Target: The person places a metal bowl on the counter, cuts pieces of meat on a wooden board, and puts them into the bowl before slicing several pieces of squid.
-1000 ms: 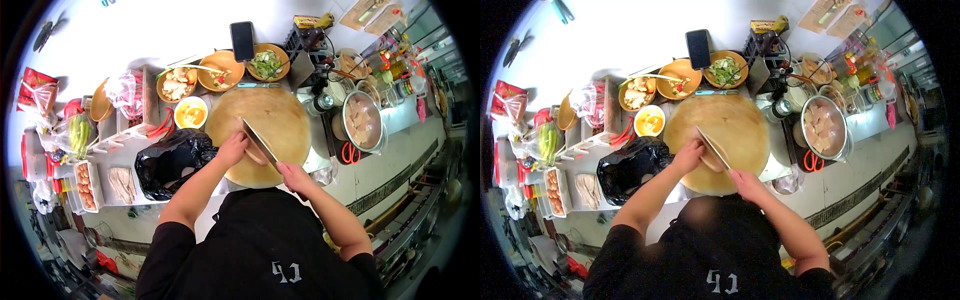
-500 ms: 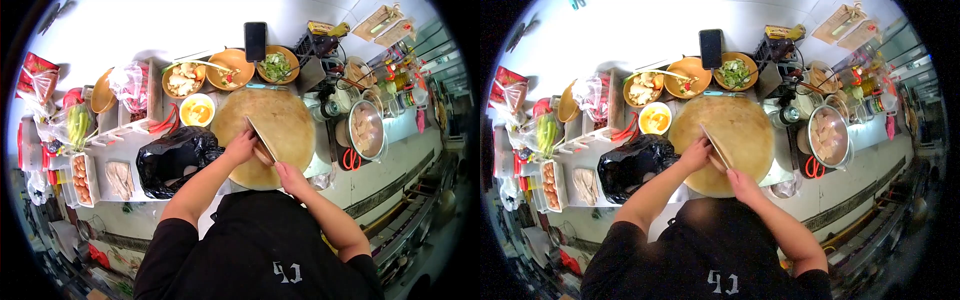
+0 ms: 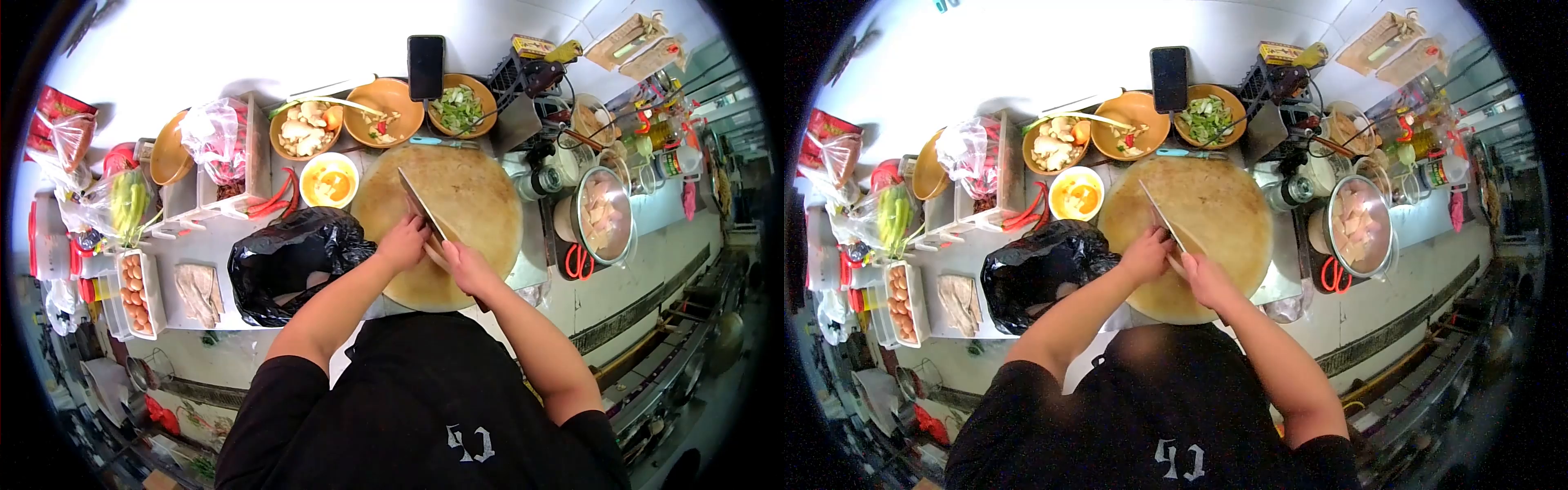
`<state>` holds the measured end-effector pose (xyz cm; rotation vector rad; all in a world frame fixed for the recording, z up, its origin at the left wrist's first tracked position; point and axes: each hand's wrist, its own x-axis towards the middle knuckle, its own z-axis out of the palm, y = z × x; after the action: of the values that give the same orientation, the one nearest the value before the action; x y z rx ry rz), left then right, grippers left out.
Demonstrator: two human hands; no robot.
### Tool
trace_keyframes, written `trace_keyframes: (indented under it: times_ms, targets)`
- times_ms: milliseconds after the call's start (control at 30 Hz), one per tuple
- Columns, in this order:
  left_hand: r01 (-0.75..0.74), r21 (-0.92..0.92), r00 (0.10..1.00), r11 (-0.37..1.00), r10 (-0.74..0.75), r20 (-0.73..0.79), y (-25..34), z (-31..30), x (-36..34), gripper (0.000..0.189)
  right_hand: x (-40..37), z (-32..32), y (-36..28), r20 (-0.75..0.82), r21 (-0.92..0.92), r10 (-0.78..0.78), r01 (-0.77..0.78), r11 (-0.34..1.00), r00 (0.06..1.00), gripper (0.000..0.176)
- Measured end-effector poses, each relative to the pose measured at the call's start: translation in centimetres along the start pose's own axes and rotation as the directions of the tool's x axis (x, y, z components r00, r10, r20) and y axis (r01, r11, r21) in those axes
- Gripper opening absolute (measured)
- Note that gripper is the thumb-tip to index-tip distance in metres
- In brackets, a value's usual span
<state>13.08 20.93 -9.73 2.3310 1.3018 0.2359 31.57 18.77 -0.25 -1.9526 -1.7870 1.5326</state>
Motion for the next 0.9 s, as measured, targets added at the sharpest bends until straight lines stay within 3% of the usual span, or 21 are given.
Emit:
trace_keyframes:
  times_ms: [133, 200, 533, 600, 700, 900]
  targets:
    - [0.001, -0.022, 0.999, 1.000, -0.002, -0.052, -0.4, 1.6, 0.0, 0.043, -3.4, -1.3, 1.0, 0.028, -0.036, -0.032, 0.033, 0.999, 0.999, 0.052]
    - [-0.013, -0.060, 0.994, 0.998, 0.007, -0.110, -0.5, 2.0, -0.1, 0.037, -5.7, -2.0, 2.0, 0.062, -0.043, 0.103, -0.100, 0.994, 0.993, 0.054]
    - [-0.059, -0.078, 0.991, 0.995, 0.049, -0.128, 0.2, 2.4, -1.4, 0.036, -8.6, -2.1, 4.6, 0.027, -0.113, 0.076, -0.072, 0.991, 0.997, 0.052]
    - [-0.205, -0.001, 0.976, 0.979, 0.205, -0.076, 0.5, 2.8, -2.2, 0.039, -8.5, -2.0, 4.8, 0.042, -0.130, 0.056, -0.050, 0.990, 0.998, 0.050]
    - [-0.139, -0.043, 0.987, 0.989, 0.134, -0.090, 1.5, 3.1, -2.3, 0.042, -8.6, -2.2, 4.6, 0.050, -0.135, 0.071, -0.063, 0.989, 0.996, 0.049]
    - [-0.134, -0.001, 0.986, 0.991, 0.133, -0.103, 1.7, 3.3, -2.0, 0.046, -8.2, -2.2, 5.4, 0.051, -0.117, 0.053, -0.047, 0.992, 0.997, 0.048]
